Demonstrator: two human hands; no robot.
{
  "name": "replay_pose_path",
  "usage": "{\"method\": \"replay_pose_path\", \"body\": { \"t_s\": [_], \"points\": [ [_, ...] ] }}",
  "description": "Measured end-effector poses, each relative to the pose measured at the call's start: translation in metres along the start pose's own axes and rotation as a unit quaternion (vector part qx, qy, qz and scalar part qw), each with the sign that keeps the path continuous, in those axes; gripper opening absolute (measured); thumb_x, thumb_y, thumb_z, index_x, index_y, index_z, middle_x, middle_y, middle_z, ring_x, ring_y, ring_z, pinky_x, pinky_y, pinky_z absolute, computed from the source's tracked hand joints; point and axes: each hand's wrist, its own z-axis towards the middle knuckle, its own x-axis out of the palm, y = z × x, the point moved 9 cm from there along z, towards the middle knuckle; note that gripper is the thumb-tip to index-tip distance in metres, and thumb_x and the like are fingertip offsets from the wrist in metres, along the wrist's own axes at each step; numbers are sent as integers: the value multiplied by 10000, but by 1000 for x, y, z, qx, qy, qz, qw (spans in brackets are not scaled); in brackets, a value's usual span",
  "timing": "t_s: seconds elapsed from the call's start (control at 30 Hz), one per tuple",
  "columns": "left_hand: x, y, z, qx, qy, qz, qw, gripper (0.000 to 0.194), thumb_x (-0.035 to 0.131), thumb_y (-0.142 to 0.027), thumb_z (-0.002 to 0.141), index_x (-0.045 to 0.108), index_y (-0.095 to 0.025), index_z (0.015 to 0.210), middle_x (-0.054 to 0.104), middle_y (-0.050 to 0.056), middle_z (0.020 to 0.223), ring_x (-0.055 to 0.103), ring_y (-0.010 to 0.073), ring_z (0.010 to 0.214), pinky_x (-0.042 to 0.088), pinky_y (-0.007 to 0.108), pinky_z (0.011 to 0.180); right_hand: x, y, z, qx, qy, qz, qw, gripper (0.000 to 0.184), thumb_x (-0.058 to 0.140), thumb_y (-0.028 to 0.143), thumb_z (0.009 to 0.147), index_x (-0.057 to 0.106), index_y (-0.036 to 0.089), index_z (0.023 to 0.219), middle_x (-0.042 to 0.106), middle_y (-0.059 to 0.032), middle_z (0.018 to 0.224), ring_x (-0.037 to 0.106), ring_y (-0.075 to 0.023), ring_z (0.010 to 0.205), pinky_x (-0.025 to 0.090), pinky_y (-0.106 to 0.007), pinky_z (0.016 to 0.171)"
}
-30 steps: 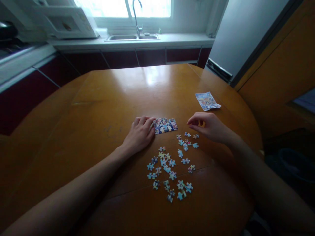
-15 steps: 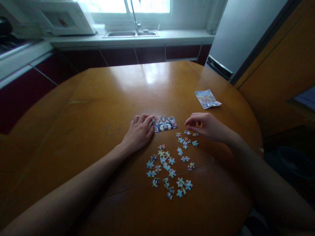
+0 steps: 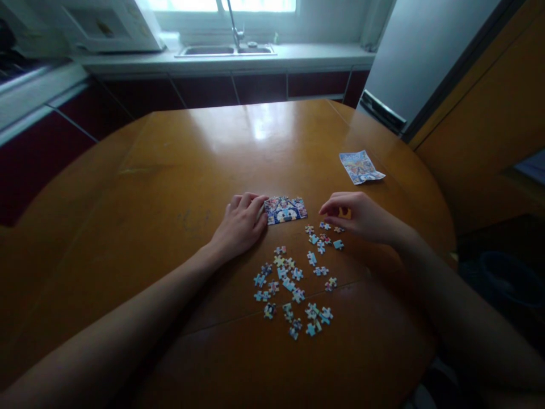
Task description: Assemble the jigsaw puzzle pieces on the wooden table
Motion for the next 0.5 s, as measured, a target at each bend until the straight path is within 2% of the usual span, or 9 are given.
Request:
{"method": "replay_pose_path", "body": {
  "t_s": [0.5],
  "points": [
    [1,1,0,2,-4,16,1000,390,407,-367,1027,538,-185,1346,566,125,1251,460,313,1165,411,487,1054,7,9,0,-26,11,10,1000,127,647,259,903,725,160,894,670,-48,822,583,-147,739,450,-296,681]
  ]
}}
